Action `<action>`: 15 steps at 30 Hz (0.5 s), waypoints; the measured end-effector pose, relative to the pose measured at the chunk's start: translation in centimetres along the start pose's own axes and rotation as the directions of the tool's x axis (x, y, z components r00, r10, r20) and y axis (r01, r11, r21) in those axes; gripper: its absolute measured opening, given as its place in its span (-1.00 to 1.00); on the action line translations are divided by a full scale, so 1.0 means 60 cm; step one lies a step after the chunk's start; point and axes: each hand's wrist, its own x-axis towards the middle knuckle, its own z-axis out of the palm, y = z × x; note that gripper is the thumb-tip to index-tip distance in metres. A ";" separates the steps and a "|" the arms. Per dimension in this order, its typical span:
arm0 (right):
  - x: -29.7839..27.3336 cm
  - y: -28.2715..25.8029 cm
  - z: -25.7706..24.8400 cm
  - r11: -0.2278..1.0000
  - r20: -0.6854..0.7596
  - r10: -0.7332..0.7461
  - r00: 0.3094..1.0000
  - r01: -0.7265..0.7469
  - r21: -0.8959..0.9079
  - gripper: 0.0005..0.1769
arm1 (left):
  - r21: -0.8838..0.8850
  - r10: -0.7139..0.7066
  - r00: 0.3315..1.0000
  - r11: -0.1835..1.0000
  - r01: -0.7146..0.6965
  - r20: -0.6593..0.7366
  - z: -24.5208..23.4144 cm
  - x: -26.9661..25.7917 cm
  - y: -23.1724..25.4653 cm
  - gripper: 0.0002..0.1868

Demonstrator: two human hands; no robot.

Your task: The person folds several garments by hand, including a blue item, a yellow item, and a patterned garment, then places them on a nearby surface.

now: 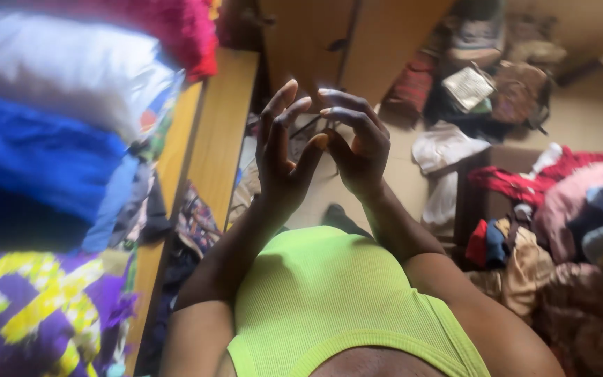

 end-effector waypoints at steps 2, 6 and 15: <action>-0.009 -0.002 -0.034 0.999 -0.048 0.011 0.999 -0.013 -0.043 -0.70 | -0.045 0.021 0.999 0.999 -0.020 0.034 0.037 0.004 0.001 -0.52; -0.033 0.001 -0.120 0.984 -0.137 0.033 0.990 -0.056 -0.167 -0.70 | -0.138 0.060 0.991 0.990 -0.043 0.121 0.117 0.014 0.029 -0.51; -0.079 -0.030 -0.367 0.935 -0.271 0.019 0.962 -0.113 -0.336 -0.72 | -0.297 0.113 0.954 0.955 -0.027 0.277 0.352 0.020 0.130 -0.51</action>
